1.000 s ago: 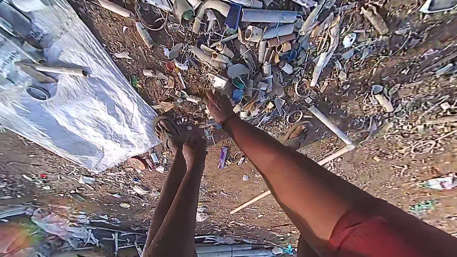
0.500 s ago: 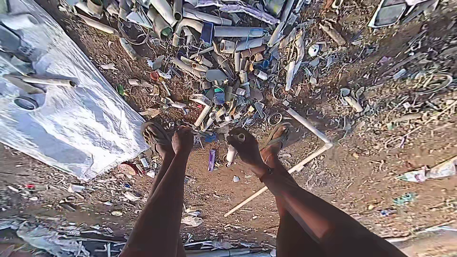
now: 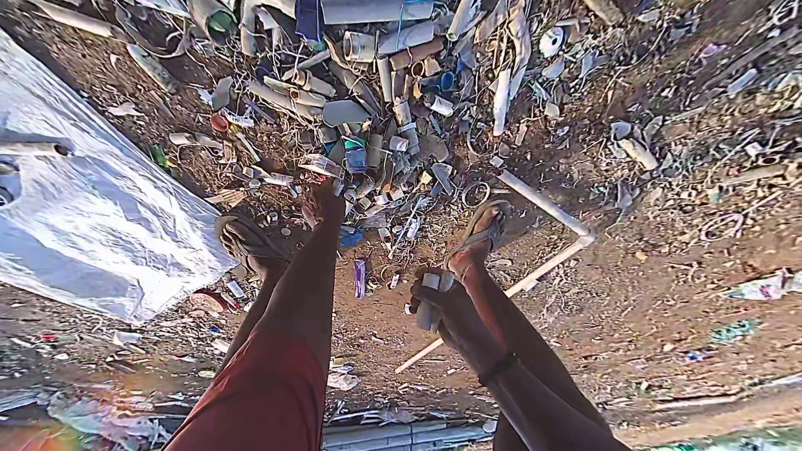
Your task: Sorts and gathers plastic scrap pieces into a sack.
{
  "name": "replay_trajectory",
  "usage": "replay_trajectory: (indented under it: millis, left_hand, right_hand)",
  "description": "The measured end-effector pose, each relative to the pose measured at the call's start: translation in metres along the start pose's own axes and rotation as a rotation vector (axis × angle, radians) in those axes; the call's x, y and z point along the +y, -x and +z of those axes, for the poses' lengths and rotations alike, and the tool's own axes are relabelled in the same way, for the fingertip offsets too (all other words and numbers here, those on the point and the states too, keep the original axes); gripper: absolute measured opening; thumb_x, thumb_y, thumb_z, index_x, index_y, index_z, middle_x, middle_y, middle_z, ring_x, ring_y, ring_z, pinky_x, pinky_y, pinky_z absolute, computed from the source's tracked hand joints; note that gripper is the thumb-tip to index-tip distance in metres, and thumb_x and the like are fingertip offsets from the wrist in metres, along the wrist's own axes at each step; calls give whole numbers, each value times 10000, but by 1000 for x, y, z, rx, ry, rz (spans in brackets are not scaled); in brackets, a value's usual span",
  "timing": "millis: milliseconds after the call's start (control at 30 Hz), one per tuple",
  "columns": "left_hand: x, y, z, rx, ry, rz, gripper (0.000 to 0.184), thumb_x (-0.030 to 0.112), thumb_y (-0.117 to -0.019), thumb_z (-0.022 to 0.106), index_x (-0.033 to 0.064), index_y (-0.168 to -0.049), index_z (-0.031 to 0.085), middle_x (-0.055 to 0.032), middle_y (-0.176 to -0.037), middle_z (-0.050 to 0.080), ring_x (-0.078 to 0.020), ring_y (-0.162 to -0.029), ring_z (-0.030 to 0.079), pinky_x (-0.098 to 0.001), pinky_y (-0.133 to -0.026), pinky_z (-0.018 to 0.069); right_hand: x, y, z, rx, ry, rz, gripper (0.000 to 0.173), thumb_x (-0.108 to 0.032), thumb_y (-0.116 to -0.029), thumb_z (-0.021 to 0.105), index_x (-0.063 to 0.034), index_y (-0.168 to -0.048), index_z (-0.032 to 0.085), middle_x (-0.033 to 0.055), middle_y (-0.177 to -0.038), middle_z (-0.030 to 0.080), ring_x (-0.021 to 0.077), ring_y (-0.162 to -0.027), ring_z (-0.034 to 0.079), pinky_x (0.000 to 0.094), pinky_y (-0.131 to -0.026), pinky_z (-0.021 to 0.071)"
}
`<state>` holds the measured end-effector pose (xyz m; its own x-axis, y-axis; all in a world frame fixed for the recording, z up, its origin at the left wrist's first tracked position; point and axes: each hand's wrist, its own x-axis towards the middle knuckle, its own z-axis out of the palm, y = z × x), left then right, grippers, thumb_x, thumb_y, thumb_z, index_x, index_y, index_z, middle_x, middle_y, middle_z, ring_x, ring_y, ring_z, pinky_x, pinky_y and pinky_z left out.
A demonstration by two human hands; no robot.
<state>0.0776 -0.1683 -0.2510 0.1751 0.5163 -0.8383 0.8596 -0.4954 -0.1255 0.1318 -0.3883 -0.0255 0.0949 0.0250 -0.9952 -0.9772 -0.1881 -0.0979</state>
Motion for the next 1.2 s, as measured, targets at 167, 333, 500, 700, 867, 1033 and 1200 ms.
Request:
replay_trajectory:
  millis: [167,333,500,700,867,1033,1200]
  left_hand:
    - [-19,65,-21,-69,181,-131,487,364,-968,647,64,-1349,604,-235,-1296,640,-414,-1234,594,-659,-1004,430]
    - [4,81,-19,-141,135,11,502,451,-955,648,-9,-1155,676,-260,-1145,680,-441,-1124,637,-678,-932,459]
    - [60,55,-2,-92,-22,65,425,403,-975,600,97,-1262,665,-214,-1178,699,-416,-1126,661,-669,-910,493]
    - [85,40,11,5,-136,18,459,273,-962,591,45,-1359,576,-224,-1164,704,-411,-1098,681,-631,-869,528]
    - [69,39,12,54,-81,81,501,365,-939,660,115,-1368,598,-190,-1319,640,-399,-1119,666,-643,-889,521]
    - [34,54,1,-12,141,-25,493,385,-902,705,46,-1256,644,-237,-1199,676,-431,-1146,636,-685,-931,466]
    - [-23,98,-14,-67,520,-185,502,341,-866,798,-21,-1180,648,-248,-1110,666,-394,-1050,639,-623,-902,498]
  right_hand:
    - [0,-5,3,32,55,-52,256,50,-828,720,11,-1045,590,85,-788,674,162,-628,673,300,-604,613]
    - [0,-13,5,33,107,-46,257,77,-827,700,14,-1052,594,71,-805,669,145,-629,665,280,-593,600]
    - [-8,-16,-10,43,93,-85,271,47,-812,729,35,-1054,607,103,-792,685,176,-640,680,301,-619,611]
    - [-17,-9,-18,24,41,-72,224,44,-827,715,30,-1017,597,103,-760,663,170,-619,665,294,-612,606]
    - [-21,-9,-20,18,37,-89,230,44,-817,723,37,-1013,603,108,-768,672,174,-635,678,298,-628,616]
    - [-23,-13,-22,36,43,-109,191,48,-835,709,35,-1000,615,117,-771,681,186,-638,685,307,-628,615]
    - [-20,-15,-18,69,56,-97,194,58,-839,737,30,-1008,646,113,-802,683,182,-657,681,312,-657,619]
